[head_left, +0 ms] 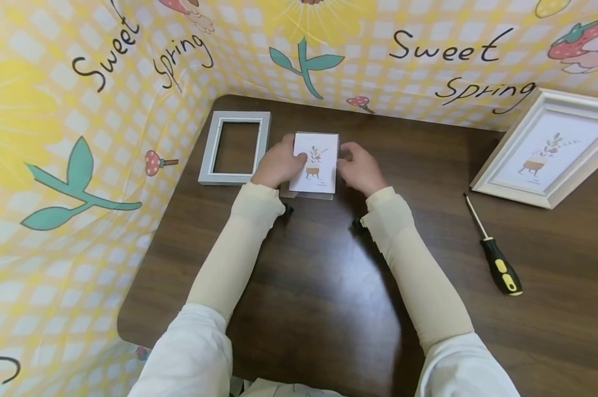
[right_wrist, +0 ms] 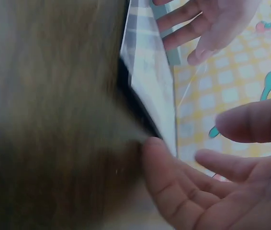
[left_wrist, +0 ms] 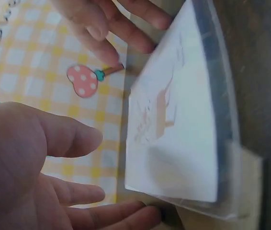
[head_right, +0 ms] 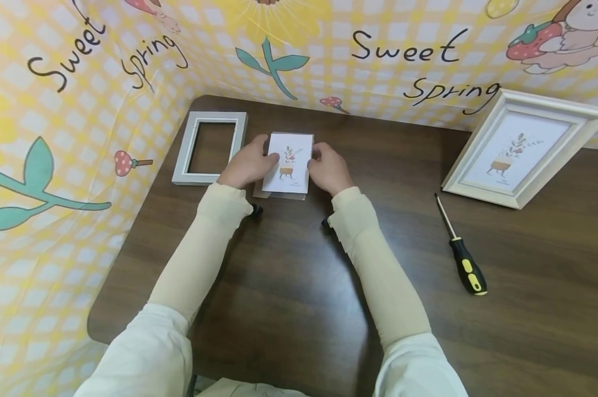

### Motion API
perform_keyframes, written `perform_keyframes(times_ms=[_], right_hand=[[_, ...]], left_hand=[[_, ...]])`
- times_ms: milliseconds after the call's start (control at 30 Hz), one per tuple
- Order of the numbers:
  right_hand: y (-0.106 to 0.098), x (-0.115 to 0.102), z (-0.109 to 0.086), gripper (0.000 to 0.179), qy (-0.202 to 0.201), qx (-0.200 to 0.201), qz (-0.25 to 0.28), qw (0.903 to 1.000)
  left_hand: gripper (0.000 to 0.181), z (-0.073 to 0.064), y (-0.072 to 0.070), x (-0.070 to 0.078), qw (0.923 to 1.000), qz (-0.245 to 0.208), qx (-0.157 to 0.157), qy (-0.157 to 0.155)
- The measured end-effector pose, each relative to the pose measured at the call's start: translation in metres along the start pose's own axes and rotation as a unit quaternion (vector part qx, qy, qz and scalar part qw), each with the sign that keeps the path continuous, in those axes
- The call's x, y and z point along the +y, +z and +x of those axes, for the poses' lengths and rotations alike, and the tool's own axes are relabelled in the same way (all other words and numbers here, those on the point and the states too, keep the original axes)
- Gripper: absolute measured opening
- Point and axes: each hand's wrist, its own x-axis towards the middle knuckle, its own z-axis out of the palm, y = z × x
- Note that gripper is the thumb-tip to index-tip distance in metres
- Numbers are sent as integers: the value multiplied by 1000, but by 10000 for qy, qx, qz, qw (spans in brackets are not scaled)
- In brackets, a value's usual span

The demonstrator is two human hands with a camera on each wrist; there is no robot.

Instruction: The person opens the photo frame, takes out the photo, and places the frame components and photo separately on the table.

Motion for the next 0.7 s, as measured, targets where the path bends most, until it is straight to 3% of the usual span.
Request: perform_keyframes(times_ms=[233, 500, 633, 700], right_hand=[[-1, -1, 22, 54, -48, 66, 393, 9992], [-1, -2, 29, 57, -71, -9, 642, 9979], [-9, -4, 34, 50, -282, 97, -122, 9995], [-14, -7, 39, 48, -552, 115, -850, 9948]], left_hand=[[70, 27, -1, 4, 9997, 53, -154, -191], [67, 25, -3, 0, 9999, -131, -68, -3], [66, 8, -5, 3, 9972, 494, -45, 557], [65, -5, -5, 4, 9862, 1154, -155, 1175]])
